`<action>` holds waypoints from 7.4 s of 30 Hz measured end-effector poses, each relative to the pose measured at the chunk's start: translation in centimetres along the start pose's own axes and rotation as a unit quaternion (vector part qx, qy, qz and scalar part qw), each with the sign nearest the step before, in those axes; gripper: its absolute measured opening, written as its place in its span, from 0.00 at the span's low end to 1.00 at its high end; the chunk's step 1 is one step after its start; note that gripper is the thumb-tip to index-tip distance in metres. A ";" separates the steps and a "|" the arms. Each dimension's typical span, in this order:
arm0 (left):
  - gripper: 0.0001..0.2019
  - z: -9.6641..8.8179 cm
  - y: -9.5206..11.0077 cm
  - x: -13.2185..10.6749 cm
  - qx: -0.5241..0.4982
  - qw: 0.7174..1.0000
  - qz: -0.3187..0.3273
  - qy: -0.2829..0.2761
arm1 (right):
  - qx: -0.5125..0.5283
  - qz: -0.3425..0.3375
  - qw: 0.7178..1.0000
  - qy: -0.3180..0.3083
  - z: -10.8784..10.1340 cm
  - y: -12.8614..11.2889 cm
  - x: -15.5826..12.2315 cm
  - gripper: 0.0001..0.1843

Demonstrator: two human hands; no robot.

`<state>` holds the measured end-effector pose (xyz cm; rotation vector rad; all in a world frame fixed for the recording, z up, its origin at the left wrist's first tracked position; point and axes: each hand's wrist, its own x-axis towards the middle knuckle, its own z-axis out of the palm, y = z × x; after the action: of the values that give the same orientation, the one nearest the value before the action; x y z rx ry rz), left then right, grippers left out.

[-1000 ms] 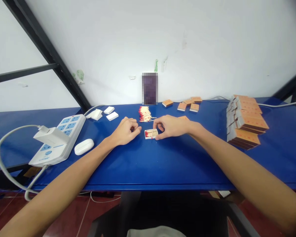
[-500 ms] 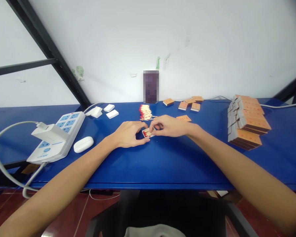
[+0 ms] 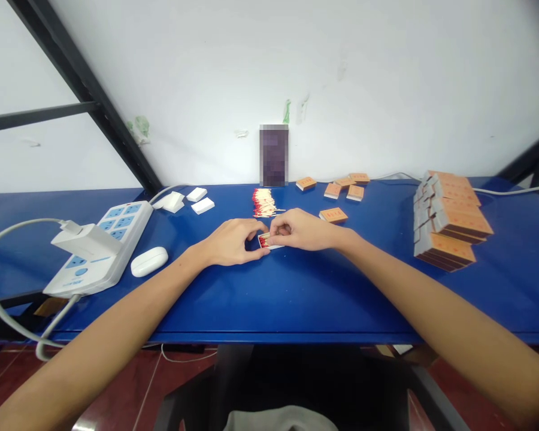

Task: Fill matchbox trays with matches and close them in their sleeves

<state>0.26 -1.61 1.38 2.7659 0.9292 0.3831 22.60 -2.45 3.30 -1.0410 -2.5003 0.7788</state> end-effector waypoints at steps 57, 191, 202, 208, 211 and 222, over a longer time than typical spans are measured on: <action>0.19 0.2 -4.1 0.3 0.089 0.990 -0.095 0.051 | -0.064 0.060 0.987 0.134 1.1 3.0 1.4 0.15; 0.18 0.6 -1.7 1.5 0.045 0.992 -0.116 -0.007 | -0.238 0.076 0.967 0.043 1.2 1.7 1.6 0.12; 0.17 1.2 -1.9 1.7 0.090 0.988 -0.125 -0.018 | -0.284 0.066 0.956 0.008 0.9 1.3 1.2 0.15; 0.19 0.4 -1.4 1.9 0.100 0.984 -0.135 -0.054 | -0.307 0.073 0.949 -0.011 0.8 1.1 1.3 0.14; 0.19 0.5 -1.4 2.0 0.112 0.982 -0.136 -0.064 | -0.320 0.074 0.944 -0.016 0.9 1.1 1.5 0.15; 0.15 -1.6 0.1 0.7 0.055 0.997 -0.045 -0.026 | -0.286 0.028 0.957 0.044 -1.1 -1.8 -0.1 0.13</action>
<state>0.39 -1.13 3.08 2.8041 1.0867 0.2511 22.19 -3.15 5.30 -1.2902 -2.6864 -0.0016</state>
